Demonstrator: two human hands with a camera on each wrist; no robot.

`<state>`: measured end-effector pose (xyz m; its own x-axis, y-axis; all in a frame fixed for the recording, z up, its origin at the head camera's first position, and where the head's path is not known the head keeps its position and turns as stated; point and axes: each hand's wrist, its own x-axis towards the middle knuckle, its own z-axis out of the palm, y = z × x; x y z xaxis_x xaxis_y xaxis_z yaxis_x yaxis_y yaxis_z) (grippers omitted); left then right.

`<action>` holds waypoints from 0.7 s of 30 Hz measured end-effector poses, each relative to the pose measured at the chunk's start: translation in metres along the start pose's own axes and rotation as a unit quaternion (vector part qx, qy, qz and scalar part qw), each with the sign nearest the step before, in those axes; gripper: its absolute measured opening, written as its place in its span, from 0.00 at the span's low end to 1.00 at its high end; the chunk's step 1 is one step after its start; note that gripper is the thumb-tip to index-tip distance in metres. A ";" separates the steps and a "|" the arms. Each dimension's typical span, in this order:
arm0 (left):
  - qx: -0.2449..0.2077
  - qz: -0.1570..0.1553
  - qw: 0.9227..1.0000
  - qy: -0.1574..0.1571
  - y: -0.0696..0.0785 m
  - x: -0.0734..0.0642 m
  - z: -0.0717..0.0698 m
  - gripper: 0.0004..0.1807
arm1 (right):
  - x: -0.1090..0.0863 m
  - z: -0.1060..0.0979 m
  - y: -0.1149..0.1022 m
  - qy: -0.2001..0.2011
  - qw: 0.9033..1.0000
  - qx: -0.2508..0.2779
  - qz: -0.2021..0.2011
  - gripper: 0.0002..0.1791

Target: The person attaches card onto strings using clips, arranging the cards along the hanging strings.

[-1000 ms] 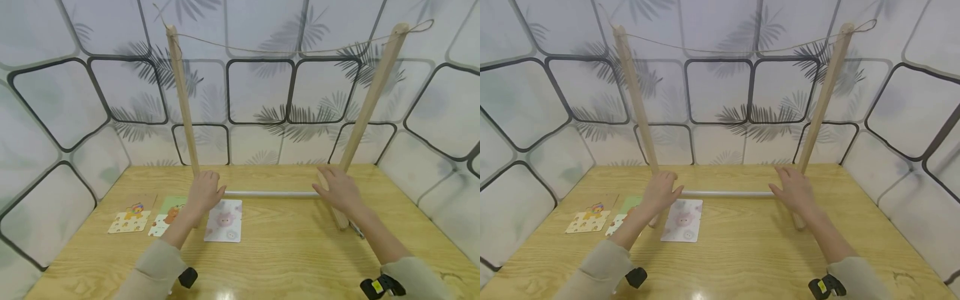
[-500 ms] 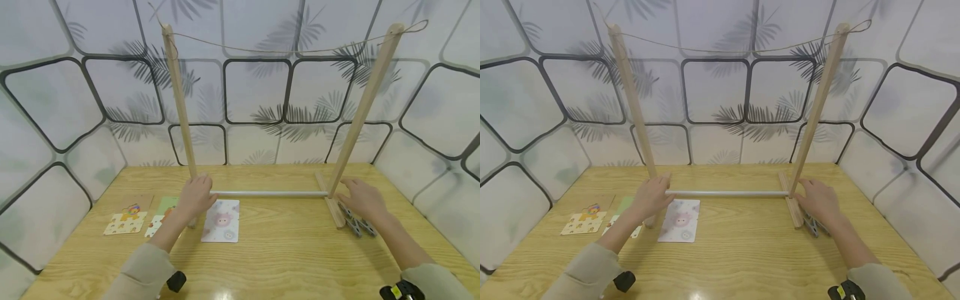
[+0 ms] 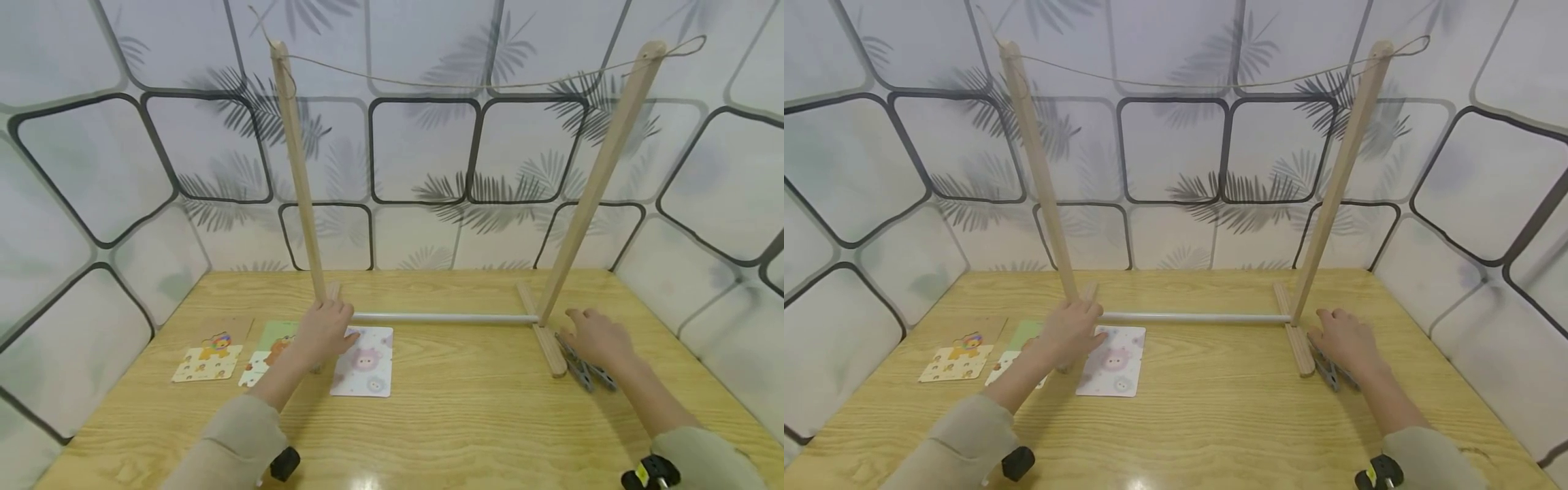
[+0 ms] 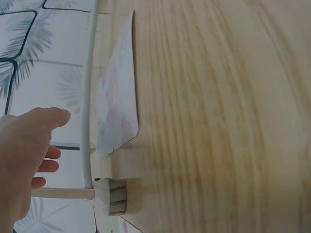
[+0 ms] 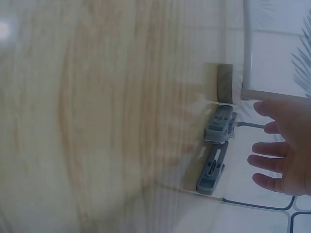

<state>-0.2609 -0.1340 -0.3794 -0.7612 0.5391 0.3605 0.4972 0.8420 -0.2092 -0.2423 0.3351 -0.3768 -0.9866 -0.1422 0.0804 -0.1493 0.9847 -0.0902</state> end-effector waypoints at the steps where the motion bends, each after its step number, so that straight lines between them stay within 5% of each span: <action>1: -0.002 0.000 1.000 -0.012 0.000 0.000 0.001 0.20 | 0.000 0.001 0.001 0.002 1.000 -0.001 -0.002 0.30; 5: -0.006 0.008 0.999 -0.045 0.002 0.002 0.005 0.21 | 0.002 0.007 0.003 0.005 1.000 0.001 -0.004 0.29; 12: 0.023 0.041 0.997 -0.056 0.004 0.002 0.018 0.23 | 0.003 0.016 0.005 0.012 1.000 0.025 -0.009 0.26; 21: 0.012 0.039 0.994 -0.097 0.010 0.004 0.021 0.22 | 0.004 0.021 0.006 0.008 1.000 0.019 -0.011 0.26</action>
<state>-0.2677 -0.1234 -0.3994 -0.7874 0.5949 0.1615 0.5498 0.7963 -0.2522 -0.2482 0.3384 -0.3981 -0.9818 -0.1616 0.0994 -0.1736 0.9766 -0.1268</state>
